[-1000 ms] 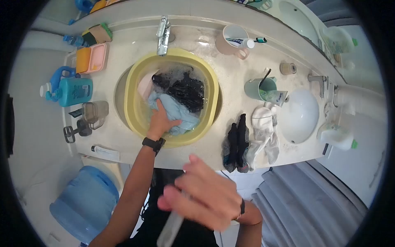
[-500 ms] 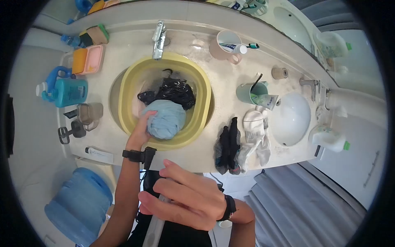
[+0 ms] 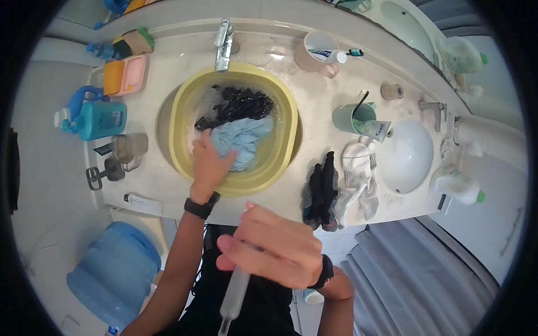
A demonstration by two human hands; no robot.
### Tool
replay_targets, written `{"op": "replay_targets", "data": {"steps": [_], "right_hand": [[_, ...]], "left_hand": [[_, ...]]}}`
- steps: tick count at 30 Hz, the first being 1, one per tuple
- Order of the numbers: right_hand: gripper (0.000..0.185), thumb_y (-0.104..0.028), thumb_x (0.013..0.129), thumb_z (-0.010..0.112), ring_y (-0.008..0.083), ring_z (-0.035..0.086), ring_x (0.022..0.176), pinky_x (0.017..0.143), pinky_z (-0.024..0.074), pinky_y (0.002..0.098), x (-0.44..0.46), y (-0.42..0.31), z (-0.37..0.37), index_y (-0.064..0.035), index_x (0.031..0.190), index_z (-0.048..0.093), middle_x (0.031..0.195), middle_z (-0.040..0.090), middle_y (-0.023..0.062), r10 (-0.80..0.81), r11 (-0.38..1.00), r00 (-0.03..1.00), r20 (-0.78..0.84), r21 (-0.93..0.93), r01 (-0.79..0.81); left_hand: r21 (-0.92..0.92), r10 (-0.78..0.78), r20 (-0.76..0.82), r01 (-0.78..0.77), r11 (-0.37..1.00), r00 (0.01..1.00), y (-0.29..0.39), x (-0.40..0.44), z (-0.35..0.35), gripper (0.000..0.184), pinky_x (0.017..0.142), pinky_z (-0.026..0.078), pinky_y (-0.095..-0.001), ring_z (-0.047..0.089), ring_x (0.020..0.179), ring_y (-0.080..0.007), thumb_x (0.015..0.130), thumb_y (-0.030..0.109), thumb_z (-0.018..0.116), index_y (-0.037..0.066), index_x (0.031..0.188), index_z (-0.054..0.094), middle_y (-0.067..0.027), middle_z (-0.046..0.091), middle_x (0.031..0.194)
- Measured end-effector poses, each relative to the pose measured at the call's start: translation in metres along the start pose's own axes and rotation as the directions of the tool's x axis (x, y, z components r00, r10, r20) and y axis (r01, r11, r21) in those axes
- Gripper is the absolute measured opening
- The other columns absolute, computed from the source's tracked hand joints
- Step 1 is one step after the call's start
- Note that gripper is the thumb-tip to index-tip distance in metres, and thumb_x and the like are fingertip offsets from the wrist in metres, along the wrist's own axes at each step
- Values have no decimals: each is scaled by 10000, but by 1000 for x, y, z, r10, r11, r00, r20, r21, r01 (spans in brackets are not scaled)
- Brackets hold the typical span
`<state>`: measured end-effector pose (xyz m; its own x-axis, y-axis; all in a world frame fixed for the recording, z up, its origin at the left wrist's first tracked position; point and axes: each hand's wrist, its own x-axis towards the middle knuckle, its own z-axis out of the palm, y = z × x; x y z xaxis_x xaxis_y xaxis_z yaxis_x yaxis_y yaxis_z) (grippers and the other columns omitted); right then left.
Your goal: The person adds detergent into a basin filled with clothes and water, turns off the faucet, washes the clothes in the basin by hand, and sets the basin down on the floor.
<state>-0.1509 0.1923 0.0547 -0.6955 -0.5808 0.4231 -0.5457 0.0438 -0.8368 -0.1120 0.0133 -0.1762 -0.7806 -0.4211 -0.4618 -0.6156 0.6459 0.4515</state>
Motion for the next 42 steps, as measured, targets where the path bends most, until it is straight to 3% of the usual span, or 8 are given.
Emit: {"op": "replay_targets", "data": {"steps": [4,14,19,23,25,26,34,42], "right_hand": [[410,-140,599,945,351,710,785,855,605,466,-7,-16,-4,-51,944,742,816,668,110,70,989,996,-47,-128,-76],[352,-153,674,899,421,717,869,835,610,483,-11,0,-2,7,907,690,874,691,185,27,993,999,-38,-111,-31],[200,-61,817,776,508,678,1017,820,600,543,-7,-1,-4,17,950,648,1131,657,323,-85,978,989,124,200,59],[312,-31,900,563,570,532,1249,1027,457,650,-16,-12,20,29,1206,573,1331,543,384,73,800,935,346,540,-263],[374,-75,912,602,563,500,1290,1064,421,643,-19,-13,41,39,1264,546,1335,530,398,-228,732,973,-41,652,199],[330,-99,928,617,586,543,1216,1030,438,667,-10,-10,28,19,1228,544,1329,522,412,-101,691,965,244,715,-109],[308,35,884,662,465,649,1031,966,520,618,-15,-12,50,31,1174,558,1128,607,262,-142,817,982,128,574,43],[269,59,841,665,473,657,1017,965,505,647,-2,-24,43,31,1098,591,1152,624,291,-165,843,986,6,521,137]], "left_hand": [[130,341,-51,-333,934,939,-5,-5,30,1014,934,494,-550,572,1123,-540,663,293,900,8,1469,356,-336,362,1427],[-79,246,72,-241,967,966,-31,35,62,628,897,522,-465,651,1044,-446,842,276,761,-46,1326,523,-282,650,1172],[-746,147,302,137,651,942,-18,24,33,539,981,477,-461,620,1151,-426,958,361,608,-58,1296,585,-273,633,1286],[-728,-5,366,290,621,931,-6,8,16,627,1005,459,-459,613,1163,-415,960,419,617,-34,1383,523,-290,616,1302],[-375,-21,176,87,923,984,-10,0,10,667,1032,440,-459,596,1162,-422,930,401,653,-12,1422,472,-292,605,1296],[-373,-7,170,71,925,985,-15,2,9,667,1032,440,-459,596,1162,-422,930,401,653,-12,1422,472,-292,605,1296],[-56,74,-64,-78,995,995,-52,14,5,737,1131,329,-503,416,1318,-493,852,341,731,28,1446,426,-365,420,1409],[-450,-125,-11,107,887,992,-71,28,31,882,1165,283,-498,388,1355,-490,821,305,749,-50,1492,300,-347,414,1451]]}}
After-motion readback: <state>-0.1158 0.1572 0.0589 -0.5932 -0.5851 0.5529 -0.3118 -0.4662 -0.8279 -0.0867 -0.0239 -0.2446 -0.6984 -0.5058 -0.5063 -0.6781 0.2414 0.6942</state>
